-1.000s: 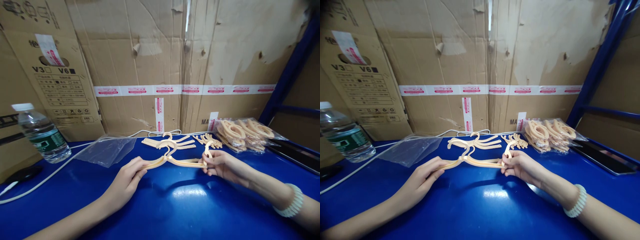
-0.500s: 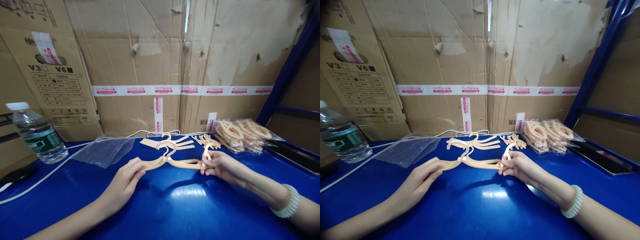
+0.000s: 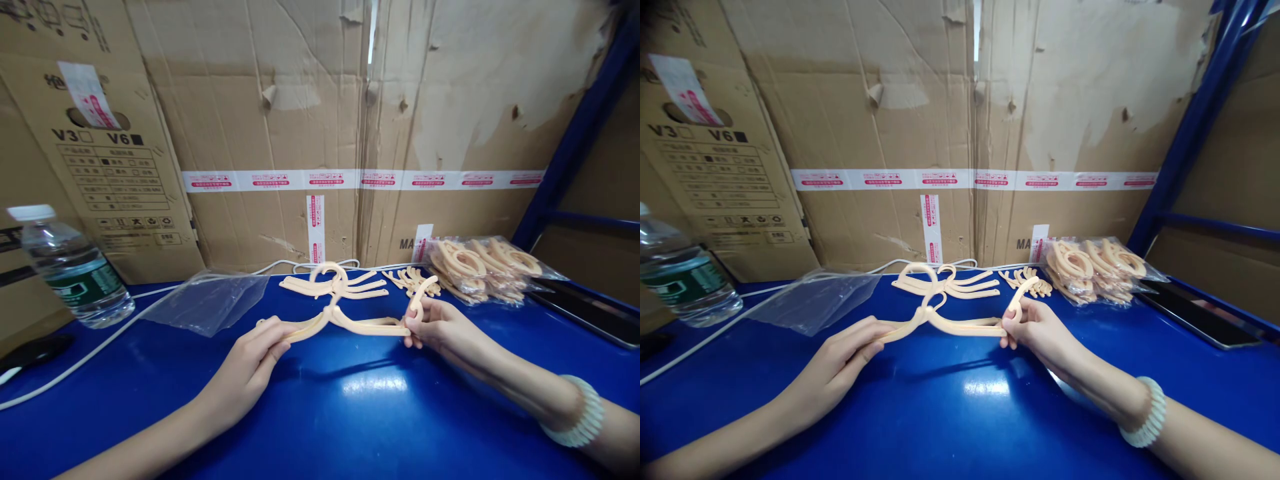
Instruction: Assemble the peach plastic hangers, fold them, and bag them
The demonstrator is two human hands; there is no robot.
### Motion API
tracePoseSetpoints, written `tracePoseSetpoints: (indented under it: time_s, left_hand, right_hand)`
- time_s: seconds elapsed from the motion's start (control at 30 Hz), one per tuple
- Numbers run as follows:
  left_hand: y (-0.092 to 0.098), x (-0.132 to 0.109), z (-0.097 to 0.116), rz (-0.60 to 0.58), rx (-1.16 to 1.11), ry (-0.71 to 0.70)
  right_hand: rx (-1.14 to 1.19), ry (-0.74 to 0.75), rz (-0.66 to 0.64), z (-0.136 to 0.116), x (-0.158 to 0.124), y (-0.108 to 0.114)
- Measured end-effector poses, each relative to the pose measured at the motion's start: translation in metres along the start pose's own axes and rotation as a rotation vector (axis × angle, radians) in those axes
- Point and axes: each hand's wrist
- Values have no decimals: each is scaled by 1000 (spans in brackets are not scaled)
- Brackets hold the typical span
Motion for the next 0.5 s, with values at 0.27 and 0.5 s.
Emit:
tracePoseSetpoints:
  time_s: [0.27,0.5]
  left_hand:
    - [-1,4,9,62,15,52]
    - [11,5,0,58,51,-10]
  right_hand:
    - [88,111,48,-14,-6,-6]
    - [158,153,116,-28,2,16]
Point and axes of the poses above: each hand's wrist, its own x-axis towards the middle knuckle, its own y-axis out of the back of the hand, z = x × y, and after that the axes turned 9 degrees about -y, right-handed
